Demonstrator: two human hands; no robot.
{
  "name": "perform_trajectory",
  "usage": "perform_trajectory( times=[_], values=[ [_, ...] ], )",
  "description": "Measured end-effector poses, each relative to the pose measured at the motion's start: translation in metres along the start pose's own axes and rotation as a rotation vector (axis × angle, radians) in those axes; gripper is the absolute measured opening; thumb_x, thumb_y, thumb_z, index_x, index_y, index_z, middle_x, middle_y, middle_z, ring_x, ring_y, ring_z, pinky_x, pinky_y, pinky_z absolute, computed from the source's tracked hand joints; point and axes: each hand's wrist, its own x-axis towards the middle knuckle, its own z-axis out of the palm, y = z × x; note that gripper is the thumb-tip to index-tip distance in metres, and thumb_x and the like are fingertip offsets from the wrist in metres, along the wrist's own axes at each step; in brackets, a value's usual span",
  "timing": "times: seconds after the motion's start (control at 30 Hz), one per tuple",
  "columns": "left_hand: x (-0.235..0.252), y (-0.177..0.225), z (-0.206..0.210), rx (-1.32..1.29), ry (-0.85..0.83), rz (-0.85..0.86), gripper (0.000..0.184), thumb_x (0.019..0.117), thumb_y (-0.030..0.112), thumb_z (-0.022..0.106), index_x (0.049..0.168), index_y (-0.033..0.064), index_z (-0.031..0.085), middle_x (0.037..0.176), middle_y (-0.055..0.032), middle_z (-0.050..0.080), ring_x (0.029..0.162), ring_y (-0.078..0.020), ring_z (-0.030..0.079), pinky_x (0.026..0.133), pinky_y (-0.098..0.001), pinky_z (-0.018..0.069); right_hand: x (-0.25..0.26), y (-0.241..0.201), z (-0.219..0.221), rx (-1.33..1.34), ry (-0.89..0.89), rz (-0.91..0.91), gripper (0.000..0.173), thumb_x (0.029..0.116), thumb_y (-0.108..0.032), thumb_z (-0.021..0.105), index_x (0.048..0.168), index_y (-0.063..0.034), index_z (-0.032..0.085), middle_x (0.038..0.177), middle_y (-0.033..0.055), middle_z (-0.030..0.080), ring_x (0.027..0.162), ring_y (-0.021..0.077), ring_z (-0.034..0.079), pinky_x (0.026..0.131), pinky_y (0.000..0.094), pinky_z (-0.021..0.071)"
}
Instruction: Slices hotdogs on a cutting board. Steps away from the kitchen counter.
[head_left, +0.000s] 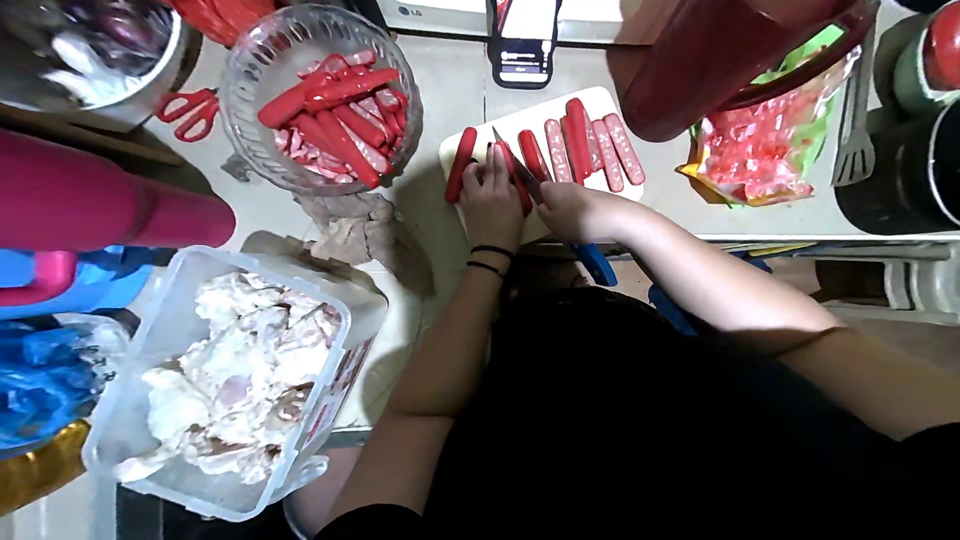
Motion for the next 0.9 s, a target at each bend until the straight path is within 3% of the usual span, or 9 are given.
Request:
perform_trajectory(
  times=[0.2,0.37,0.47,0.67,0.77,0.9],
  values=[
    [0.000,0.001,-0.001,0.025,0.002,0.011,0.051,0.1052,0.011,0.042,0.155,0.0039,0.044,0.154,-0.0117,0.053,0.140,-0.0419,0.047,0.105,-0.0551,0.0432,-0.014,0.016,0.011,0.087,-0.055,-0.032,0.022,0.1107,-0.018,0.041,0.104,-0.0019,0.054,0.072,0.0084,0.054,0.057,0.0181,0.057,0.056,0.0361,0.0504],
    [0.001,0.003,-0.003,0.001,0.004,0.004,0.050,0.1051,0.010,0.042,0.155,0.0035,0.044,0.157,-0.0126,0.049,0.141,-0.0414,0.047,0.108,-0.0534,0.0431,-0.020,0.031,0.017,0.147,-0.083,-0.103,0.023,0.1097,-0.014,0.042,0.126,-0.0018,0.053,0.074,0.0090,0.055,0.053,0.0169,0.056,0.053,0.0349,0.0520],
    [0.001,0.002,-0.003,0.002,-0.004,-0.003,0.050,0.1056,0.012,0.042,0.155,0.0039,0.044,0.157,-0.0119,0.049,0.141,-0.0405,0.047,0.109,-0.0526,0.0424,-0.026,0.037,0.022,0.145,-0.109,-0.083,0.021,0.1103,-0.015,0.041,0.117,-0.0013,0.056,0.068,0.0082,0.056,0.049,0.0163,0.057,0.050,0.0337,0.0524],
    [0.002,0.001,0.000,0.011,-0.010,0.000,0.049,0.1055,0.011,0.041,0.154,0.0049,0.046,0.159,-0.0103,0.046,0.142,-0.0393,0.045,0.109,-0.0523,0.0413,-0.056,0.040,0.026,-0.005,-0.166,0.026,0.023,0.1118,-0.021,0.041,0.114,-0.0038,0.055,0.073,0.0095,0.059,0.056,0.0199,0.061,0.057,0.0387,0.0540],
    [0.001,-0.001,0.004,0.007,0.035,0.029,0.048,0.1051,0.011,0.042,0.152,0.0037,0.049,0.157,-0.0112,0.050,0.140,-0.0403,0.048,0.108,-0.0528,0.0420,-0.076,0.050,0.027,-0.087,-0.141,0.021,0.022,0.1101,-0.021,0.046,0.110,-0.0047,0.061,0.072,0.0097,0.060,0.058,0.0214,0.061,0.056,0.0403,0.0529],
    [-0.003,-0.009,-0.007,-0.121,0.097,0.140,0.047,0.1028,0.006,0.045,0.149,-0.0013,0.050,0.156,-0.0167,0.049,0.141,-0.0423,0.046,0.114,-0.0514,0.0375,-0.100,0.070,0.010,0.089,-0.226,0.014,0.023,0.1128,-0.019,0.040,0.112,-0.0044,0.057,0.064,0.0060,0.054,0.046,0.0128,0.054,0.049,0.0283,0.0499]
  ],
)
